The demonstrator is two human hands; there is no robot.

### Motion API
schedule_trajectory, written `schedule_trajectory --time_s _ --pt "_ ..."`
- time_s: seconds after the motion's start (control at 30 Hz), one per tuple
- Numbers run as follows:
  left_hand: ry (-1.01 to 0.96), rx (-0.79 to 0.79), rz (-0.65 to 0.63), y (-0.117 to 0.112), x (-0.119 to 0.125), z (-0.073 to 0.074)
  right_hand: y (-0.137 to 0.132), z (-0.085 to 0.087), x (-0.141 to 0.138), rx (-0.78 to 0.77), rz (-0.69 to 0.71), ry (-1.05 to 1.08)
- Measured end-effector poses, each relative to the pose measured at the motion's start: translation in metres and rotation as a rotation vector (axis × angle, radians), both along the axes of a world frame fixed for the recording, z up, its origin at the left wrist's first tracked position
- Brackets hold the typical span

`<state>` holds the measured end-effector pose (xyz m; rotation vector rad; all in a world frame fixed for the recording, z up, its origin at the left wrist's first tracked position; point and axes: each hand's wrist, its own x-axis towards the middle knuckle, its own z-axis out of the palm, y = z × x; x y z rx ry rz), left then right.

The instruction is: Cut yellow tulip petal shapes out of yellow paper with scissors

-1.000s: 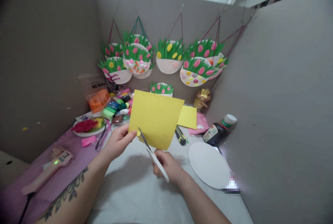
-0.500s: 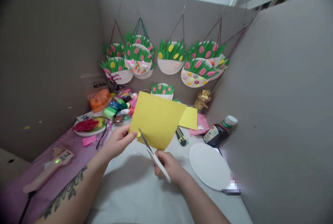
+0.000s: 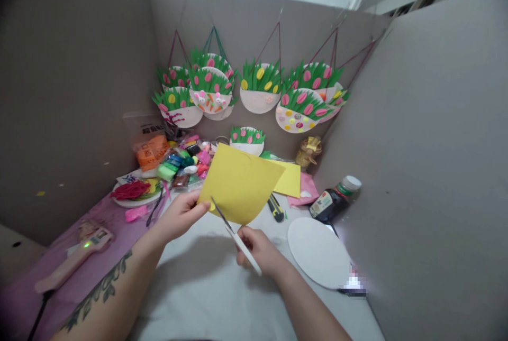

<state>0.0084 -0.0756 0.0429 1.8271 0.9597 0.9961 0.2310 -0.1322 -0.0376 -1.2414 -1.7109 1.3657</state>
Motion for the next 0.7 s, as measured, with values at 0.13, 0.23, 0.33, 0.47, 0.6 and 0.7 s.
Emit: schedule_trajectory --time_s 0.13,0.23,0.33,0.47,0.6,0.7 --pt "-0.001 -0.030 0.013 0.000 0.000 0.000 0.001 0.000 0.002 0.004 0.013 -0.004" --pt "0.004 -0.031 0.006 0.001 0.000 0.000 0.002 -0.001 0.005 -0.004 0.022 0.003" --pt "-0.016 0.005 0.017 0.001 -0.001 -0.001 0.002 -0.002 0.008 -0.010 0.032 0.004" --pt "0.001 -0.006 -0.012 0.001 -0.002 -0.001 0.002 -0.004 0.011 -0.018 0.037 -0.008" --pt "0.062 -0.066 -0.087 0.002 -0.004 0.001 0.003 -0.005 0.013 -0.033 0.045 0.006" --pt "0.062 -0.077 -0.089 0.003 -0.005 0.000 0.003 -0.004 0.013 -0.040 0.060 0.021"
